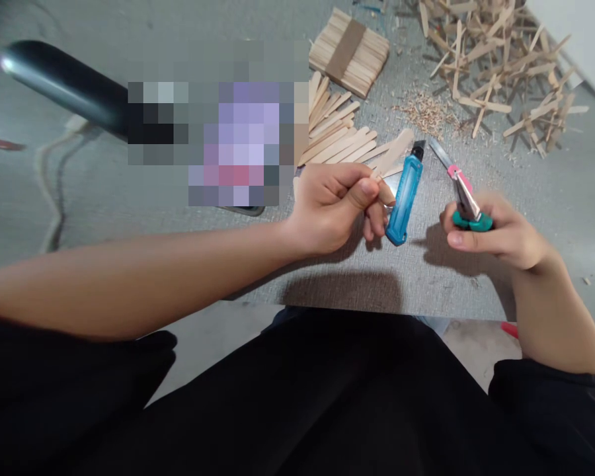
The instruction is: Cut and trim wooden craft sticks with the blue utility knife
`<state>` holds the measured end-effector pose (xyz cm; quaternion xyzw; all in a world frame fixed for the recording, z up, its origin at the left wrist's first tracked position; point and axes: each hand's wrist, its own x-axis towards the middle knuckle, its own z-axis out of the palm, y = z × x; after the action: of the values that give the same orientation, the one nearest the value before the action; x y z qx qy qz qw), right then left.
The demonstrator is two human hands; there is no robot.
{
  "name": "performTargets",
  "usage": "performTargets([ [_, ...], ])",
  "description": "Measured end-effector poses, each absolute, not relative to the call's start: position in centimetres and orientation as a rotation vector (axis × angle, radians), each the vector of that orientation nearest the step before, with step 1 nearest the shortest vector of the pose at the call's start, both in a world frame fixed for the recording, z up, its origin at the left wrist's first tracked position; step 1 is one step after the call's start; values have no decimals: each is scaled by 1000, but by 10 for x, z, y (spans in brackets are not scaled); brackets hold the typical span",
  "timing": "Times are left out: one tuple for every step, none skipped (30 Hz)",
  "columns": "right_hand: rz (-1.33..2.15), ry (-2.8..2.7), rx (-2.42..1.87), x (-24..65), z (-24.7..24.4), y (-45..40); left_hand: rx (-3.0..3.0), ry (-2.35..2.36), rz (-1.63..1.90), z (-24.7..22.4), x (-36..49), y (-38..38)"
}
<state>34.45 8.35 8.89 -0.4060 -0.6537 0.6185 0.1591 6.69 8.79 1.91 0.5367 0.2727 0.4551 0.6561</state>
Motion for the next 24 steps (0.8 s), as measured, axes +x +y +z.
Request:
performTargets([
  [1606, -1905, -1236, 345, 87, 84, 1202, 619, 1029, 18, 68, 89],
  [1424, -1940, -1319, 344, 83, 84, 1187, 622, 1027, 18, 68, 89],
  [1232, -1978, -1397, 342, 78, 84, 1173, 623, 1026, 18, 69, 89],
  [1054, -2007, -1463, 339, 74, 84, 1163, 622, 1025, 18, 69, 88],
  [902, -2033, -1509, 335, 69, 83, 1156, 619, 1025, 18, 69, 87],
  [783, -2063, -1535, 331, 65, 83, 1151, 615, 1025, 18, 68, 86],
  [687, -2093, -1544, 328, 62, 82, 1146, 613, 1020, 18, 68, 85],
  [612, -2126, -1539, 324, 60, 82, 1141, 611, 1010, 18, 68, 84],
  [556, -2163, -1526, 322, 59, 80, 1134, 608, 996, 18, 68, 83],
  [515, -2195, -1512, 319, 58, 79, 1125, 606, 983, 18, 68, 82],
  [490, -2221, -1499, 317, 58, 78, 1117, 601, 969, 19, 68, 82],
  [478, -2243, -1490, 316, 58, 76, 1109, 595, 955, 19, 68, 81],
  [477, -2258, -1482, 314, 58, 74, 1102, 589, 942, 20, 67, 81],
  [486, -2267, -1473, 313, 58, 73, 1094, 584, 927, 21, 67, 80],
  [495, -2268, -1466, 313, 58, 72, 1086, 583, 914, 22, 67, 80],
  [501, -2262, -1459, 312, 58, 71, 1076, 582, 903, 23, 66, 79],
  [506, -2256, -1450, 312, 58, 71, 1067, 581, 896, 23, 66, 79],
  [507, -2250, -1444, 312, 58, 71, 1059, 580, 891, 24, 65, 79],
  [505, -2248, -1440, 312, 58, 71, 1054, 576, 886, 25, 65, 79],
  [500, -2248, -1437, 312, 58, 71, 1049, 570, 884, 25, 65, 79],
  [494, -2248, -1435, 313, 57, 72, 1046, 560, 883, 25, 65, 79],
  [487, -2251, -1434, 313, 56, 72, 1043, 548, 883, 24, 65, 79],
  [478, -2254, -1435, 314, 56, 72, 1042, 539, 883, 24, 64, 80],
  [468, -2256, -1439, 314, 55, 73, 1042, 530, 884, 24, 64, 80],
])
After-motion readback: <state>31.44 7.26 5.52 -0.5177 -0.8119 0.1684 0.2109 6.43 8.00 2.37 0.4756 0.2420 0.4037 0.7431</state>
